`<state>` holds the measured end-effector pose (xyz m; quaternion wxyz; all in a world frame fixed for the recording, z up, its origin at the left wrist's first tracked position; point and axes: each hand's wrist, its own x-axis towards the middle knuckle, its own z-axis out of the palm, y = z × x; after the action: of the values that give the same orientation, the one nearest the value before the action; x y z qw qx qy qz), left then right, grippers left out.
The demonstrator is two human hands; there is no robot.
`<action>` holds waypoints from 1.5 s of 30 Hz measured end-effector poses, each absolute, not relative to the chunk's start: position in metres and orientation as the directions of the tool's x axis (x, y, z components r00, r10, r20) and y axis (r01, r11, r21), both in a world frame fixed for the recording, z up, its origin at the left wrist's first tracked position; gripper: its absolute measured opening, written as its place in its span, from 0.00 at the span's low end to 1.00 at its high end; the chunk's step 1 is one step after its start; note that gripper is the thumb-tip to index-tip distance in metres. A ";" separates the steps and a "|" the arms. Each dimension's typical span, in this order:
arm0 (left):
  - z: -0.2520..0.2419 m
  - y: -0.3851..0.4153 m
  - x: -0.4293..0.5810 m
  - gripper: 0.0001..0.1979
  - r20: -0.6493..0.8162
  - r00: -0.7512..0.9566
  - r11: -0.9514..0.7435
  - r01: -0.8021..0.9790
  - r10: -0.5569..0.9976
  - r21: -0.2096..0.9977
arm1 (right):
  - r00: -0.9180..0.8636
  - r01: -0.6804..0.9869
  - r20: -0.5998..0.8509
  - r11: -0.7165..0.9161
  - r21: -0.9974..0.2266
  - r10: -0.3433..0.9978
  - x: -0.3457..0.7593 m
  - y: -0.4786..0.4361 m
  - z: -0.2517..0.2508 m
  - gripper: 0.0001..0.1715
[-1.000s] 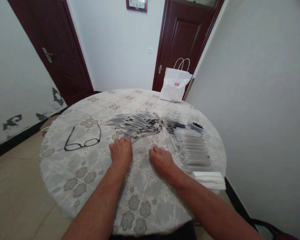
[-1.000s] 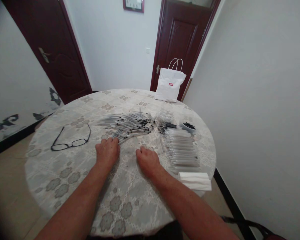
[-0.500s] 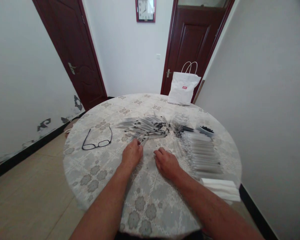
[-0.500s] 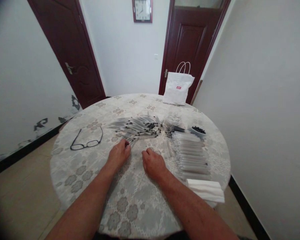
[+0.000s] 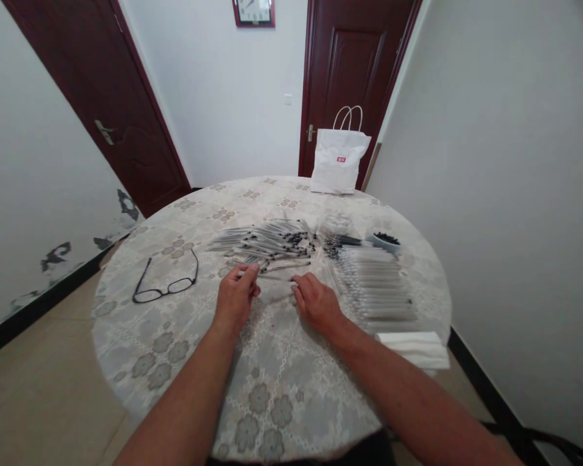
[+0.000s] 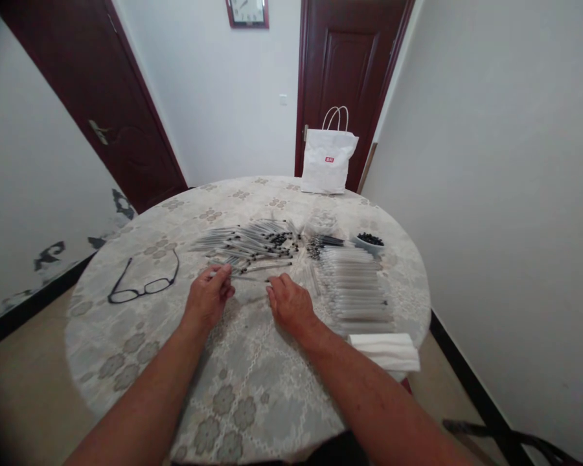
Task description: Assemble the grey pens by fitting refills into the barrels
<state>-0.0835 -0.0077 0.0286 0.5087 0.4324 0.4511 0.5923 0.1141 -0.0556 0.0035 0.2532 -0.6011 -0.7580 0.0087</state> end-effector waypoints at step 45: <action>0.015 -0.016 -0.059 0.22 -0.076 0.121 0.109 -0.295 0.990 0.949 | 0.017 0.239 0.209 0.199 -0.950 0.978 0.117 -0.055 0.005 0.23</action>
<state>-0.0588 -0.0160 0.0153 0.6198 0.4203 0.4130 0.5183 0.1168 -0.0553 0.0046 0.4965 -0.5119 -0.5942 0.3719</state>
